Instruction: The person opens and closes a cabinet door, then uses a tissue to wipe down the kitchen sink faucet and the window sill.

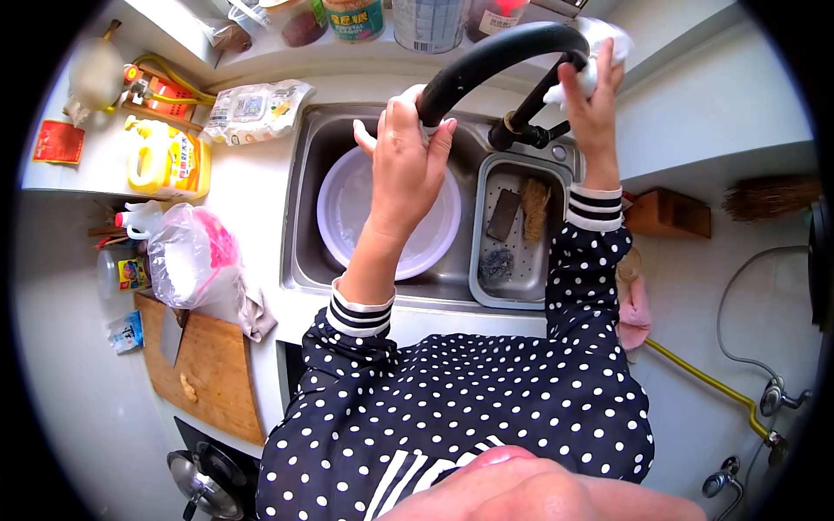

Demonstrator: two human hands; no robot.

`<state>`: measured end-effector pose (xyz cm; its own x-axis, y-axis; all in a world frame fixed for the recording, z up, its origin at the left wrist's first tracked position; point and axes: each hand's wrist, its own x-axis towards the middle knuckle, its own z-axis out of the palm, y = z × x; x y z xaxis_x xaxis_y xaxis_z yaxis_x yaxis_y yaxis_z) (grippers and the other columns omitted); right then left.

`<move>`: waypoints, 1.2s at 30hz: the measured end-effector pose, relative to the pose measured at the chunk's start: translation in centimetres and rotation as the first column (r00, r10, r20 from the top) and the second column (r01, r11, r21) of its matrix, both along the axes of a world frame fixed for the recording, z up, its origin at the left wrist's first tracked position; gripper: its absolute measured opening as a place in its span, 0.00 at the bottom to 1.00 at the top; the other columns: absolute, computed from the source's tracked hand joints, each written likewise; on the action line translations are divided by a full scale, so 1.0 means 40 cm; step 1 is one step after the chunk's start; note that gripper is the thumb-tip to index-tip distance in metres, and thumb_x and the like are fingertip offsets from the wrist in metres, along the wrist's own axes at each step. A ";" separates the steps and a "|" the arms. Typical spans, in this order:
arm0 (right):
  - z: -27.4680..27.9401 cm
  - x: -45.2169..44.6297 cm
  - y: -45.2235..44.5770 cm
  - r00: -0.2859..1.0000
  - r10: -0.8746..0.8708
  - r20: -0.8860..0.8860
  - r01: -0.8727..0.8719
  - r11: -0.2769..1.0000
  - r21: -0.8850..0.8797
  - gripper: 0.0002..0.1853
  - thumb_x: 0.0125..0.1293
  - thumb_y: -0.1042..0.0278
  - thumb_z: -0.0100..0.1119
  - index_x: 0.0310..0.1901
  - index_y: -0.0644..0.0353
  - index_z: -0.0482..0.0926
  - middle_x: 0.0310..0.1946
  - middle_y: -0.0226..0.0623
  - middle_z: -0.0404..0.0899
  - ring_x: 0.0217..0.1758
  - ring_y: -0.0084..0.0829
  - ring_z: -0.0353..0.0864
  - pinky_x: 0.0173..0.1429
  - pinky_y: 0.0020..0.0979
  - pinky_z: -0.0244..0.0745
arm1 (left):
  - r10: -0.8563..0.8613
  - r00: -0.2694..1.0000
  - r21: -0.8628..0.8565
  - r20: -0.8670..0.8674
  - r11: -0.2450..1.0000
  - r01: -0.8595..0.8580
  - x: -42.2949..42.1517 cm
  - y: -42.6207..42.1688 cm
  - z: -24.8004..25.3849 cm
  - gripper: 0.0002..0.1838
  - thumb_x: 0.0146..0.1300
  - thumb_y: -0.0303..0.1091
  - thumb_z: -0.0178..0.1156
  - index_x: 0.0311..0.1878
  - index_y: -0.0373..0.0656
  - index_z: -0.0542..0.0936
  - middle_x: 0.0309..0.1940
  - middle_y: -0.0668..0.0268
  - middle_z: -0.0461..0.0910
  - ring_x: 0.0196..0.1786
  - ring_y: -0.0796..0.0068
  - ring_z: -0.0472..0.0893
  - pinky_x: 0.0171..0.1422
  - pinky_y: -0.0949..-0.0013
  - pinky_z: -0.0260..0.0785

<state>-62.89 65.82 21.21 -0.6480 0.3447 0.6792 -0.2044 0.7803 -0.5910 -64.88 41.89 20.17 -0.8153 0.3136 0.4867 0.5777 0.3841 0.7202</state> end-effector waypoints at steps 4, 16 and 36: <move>0.126 -0.064 -0.073 0.946 0.142 -0.290 -0.168 0.983 -0.067 0.29 0.60 0.42 0.51 0.48 0.64 0.71 0.38 0.39 0.75 0.41 0.32 0.74 0.45 0.28 0.68 | 0.003 1.000 0.004 -0.004 1.000 -0.003 0.000 0.000 0.003 0.19 0.60 0.35 0.56 0.54 0.44 0.65 0.41 0.66 0.73 0.46 0.64 0.72 0.60 0.32 0.36; 0.137 -0.081 -0.003 0.885 0.463 -0.045 -0.465 0.882 -0.075 0.23 0.68 0.54 0.37 0.37 0.66 0.76 0.29 0.38 0.77 0.33 0.26 0.75 0.40 0.24 0.69 | -0.053 0.999 -0.034 0.009 0.998 0.053 -0.007 -0.012 0.011 0.19 0.59 0.34 0.56 0.52 0.44 0.65 0.42 0.66 0.72 0.47 0.63 0.71 0.60 0.33 0.36; -0.310 -0.019 0.035 0.958 -0.260 -0.120 0.200 0.908 -0.367 0.22 0.71 0.53 0.34 0.35 0.62 0.75 0.29 0.34 0.75 0.32 0.26 0.73 0.40 0.27 0.68 | -0.184 0.978 0.066 0.102 0.982 0.178 -0.015 -0.050 -0.001 0.36 0.54 0.40 0.63 0.63 0.46 0.57 0.54 0.63 0.71 0.58 0.62 0.69 0.63 0.32 0.23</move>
